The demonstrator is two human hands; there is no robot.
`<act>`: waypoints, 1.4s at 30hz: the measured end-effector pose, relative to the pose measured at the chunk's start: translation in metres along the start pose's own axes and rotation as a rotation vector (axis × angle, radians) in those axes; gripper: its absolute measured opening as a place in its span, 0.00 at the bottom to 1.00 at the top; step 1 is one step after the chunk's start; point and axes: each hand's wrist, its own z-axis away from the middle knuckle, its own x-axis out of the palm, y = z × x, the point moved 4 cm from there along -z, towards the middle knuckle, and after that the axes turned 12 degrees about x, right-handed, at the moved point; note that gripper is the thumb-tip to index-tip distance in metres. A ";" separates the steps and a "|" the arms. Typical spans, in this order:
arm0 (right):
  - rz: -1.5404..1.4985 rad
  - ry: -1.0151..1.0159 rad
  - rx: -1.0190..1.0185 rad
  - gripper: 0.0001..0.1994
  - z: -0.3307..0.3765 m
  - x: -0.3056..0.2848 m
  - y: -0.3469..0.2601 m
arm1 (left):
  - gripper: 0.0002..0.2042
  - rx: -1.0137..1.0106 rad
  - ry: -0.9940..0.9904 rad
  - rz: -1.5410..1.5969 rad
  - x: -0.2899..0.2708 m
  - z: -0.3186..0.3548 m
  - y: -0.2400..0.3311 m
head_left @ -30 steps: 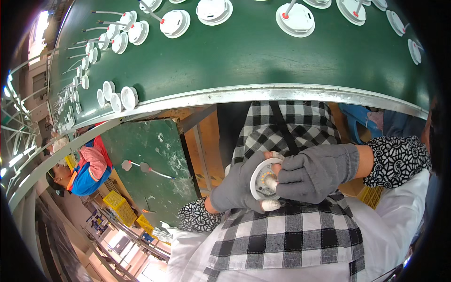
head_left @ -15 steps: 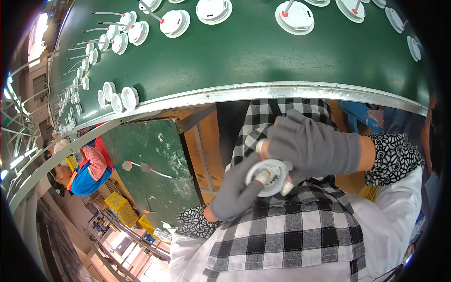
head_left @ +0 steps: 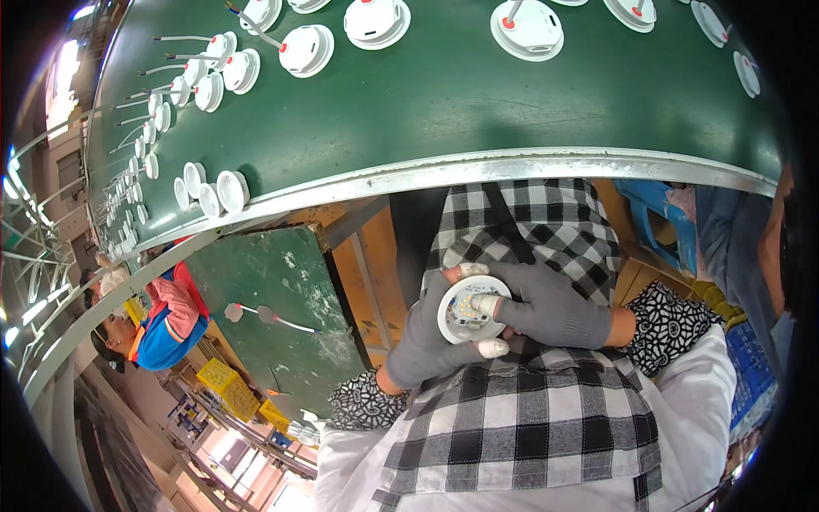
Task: The person assembles light fixtures by threading wires through plastic housings, pressing LED modules into the housings, and placing the assembled lights on the conveyor belt.
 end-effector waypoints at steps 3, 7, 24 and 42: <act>0.025 0.038 0.038 0.20 0.002 0.003 0.001 | 0.46 -0.075 0.093 0.002 0.008 0.002 -0.012; 0.079 0.048 0.030 0.18 -0.008 -0.010 -0.008 | 0.47 -0.041 0.140 0.084 0.005 -0.003 -0.025; 0.003 0.050 -0.048 0.19 -0.009 -0.010 -0.008 | 0.50 -0.019 0.151 -0.091 0.005 -0.007 -0.011; 0.046 -0.088 0.001 0.20 -0.003 -0.008 -0.008 | 0.49 0.077 -0.065 -0.205 -0.005 -0.006 -0.018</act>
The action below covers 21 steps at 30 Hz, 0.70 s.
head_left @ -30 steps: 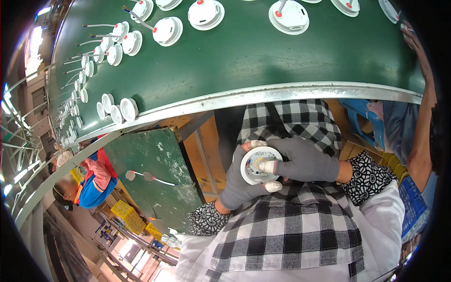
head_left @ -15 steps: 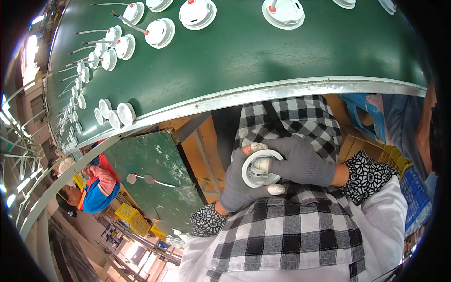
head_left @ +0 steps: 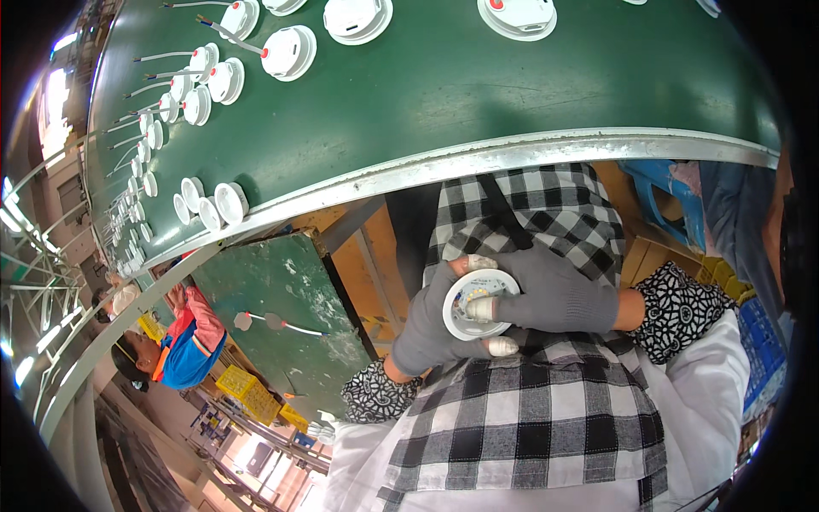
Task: The person assembles light fixtures by threading wires through plastic housings, pressing LED modules into the housings, and placing the assembled lights on the conveyor belt.
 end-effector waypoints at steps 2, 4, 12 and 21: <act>0.020 0.039 0.117 0.21 -0.001 0.005 0.007 | 0.48 0.037 -0.011 -0.113 0.001 0.000 0.001; -0.036 0.113 0.123 0.21 0.000 0.010 0.007 | 0.51 0.003 0.021 -0.071 0.005 -0.004 0.004; -0.196 0.086 -0.029 0.25 -0.004 0.009 -0.001 | 0.48 0.009 0.167 0.033 -0.006 -0.010 0.001; -0.105 0.216 -0.040 0.18 -0.001 0.011 0.004 | 0.47 0.053 0.185 -0.086 -0.002 -0.006 0.007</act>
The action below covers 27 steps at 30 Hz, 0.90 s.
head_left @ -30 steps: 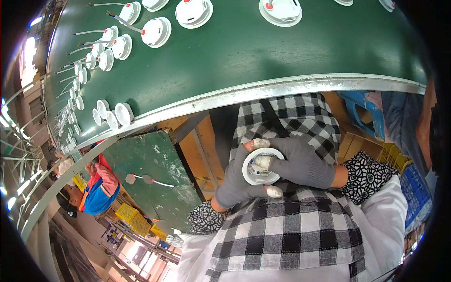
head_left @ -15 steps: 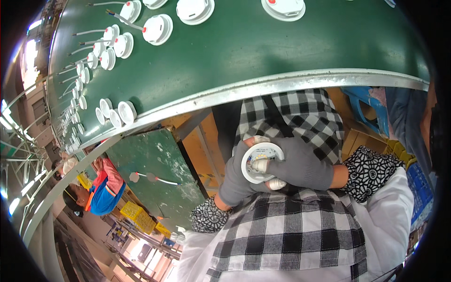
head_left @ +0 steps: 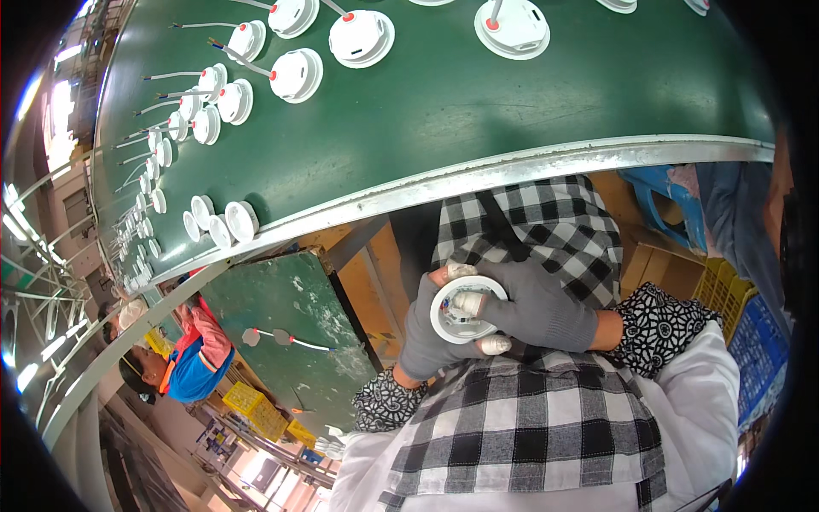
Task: The person assembles light fixtures by threading wires through plastic housings, pressing LED modules into the housings, and placing the assembled lights on the conveyor belt.
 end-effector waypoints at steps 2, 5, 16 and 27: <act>0.011 0.010 0.027 0.17 0.001 0.003 0.005 | 0.47 -0.011 0.019 0.041 -0.001 0.000 0.000; -0.088 0.032 0.004 0.19 0.006 0.009 0.011 | 0.46 0.007 -0.072 -0.070 -0.001 -0.001 0.004; 0.033 -0.122 -0.021 0.19 -0.001 -0.004 -0.004 | 0.45 0.107 -0.173 -0.147 -0.004 -0.004 0.011; -0.071 -0.017 0.064 0.19 0.011 0.003 0.010 | 0.50 0.125 -0.221 -0.246 0.000 0.005 0.000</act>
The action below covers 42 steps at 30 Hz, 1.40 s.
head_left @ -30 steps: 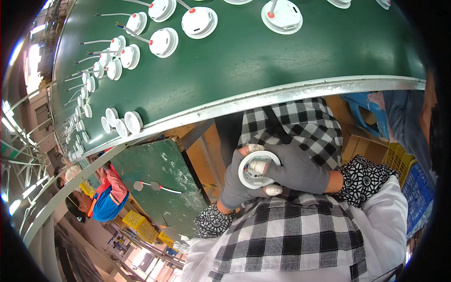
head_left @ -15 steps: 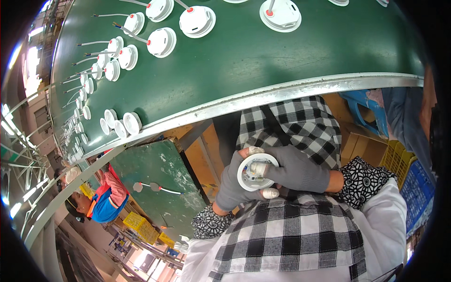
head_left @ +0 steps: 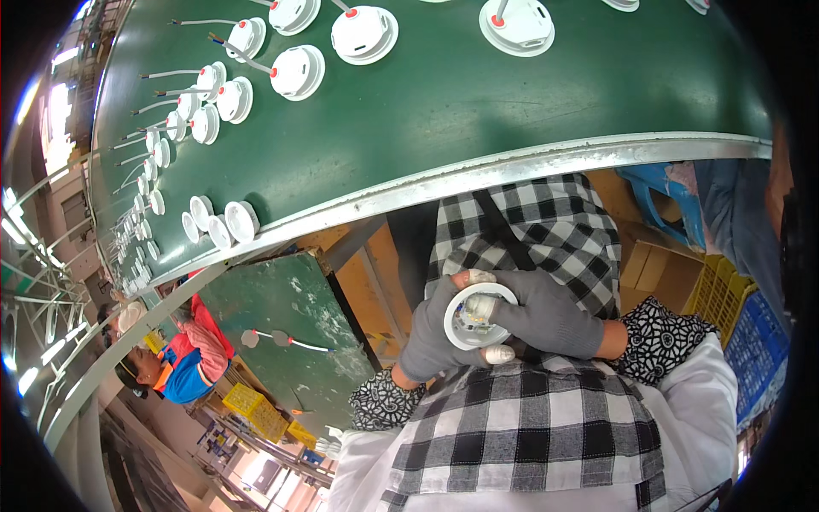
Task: The person assembles light fixtures by threading wires through plastic housings, pressing LED modules into the housings, and placing the assembled lights on the conveyor belt.
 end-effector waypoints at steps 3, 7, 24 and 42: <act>0.024 0.058 -0.045 0.18 0.003 0.000 -0.001 | 0.47 -0.134 0.044 0.266 0.002 -0.001 -0.005; -0.011 0.099 -0.121 0.18 0.005 0.004 0.005 | 0.48 -0.159 0.069 0.326 0.001 -0.001 -0.003; 0.039 0.075 -0.180 0.20 -0.021 -0.008 0.030 | 0.48 0.159 0.023 -0.138 -0.010 -0.033 0.021; 1.443 1.076 -0.589 0.27 -0.076 -0.148 -0.121 | 0.19 -0.210 1.165 -0.576 -0.107 0.105 -0.007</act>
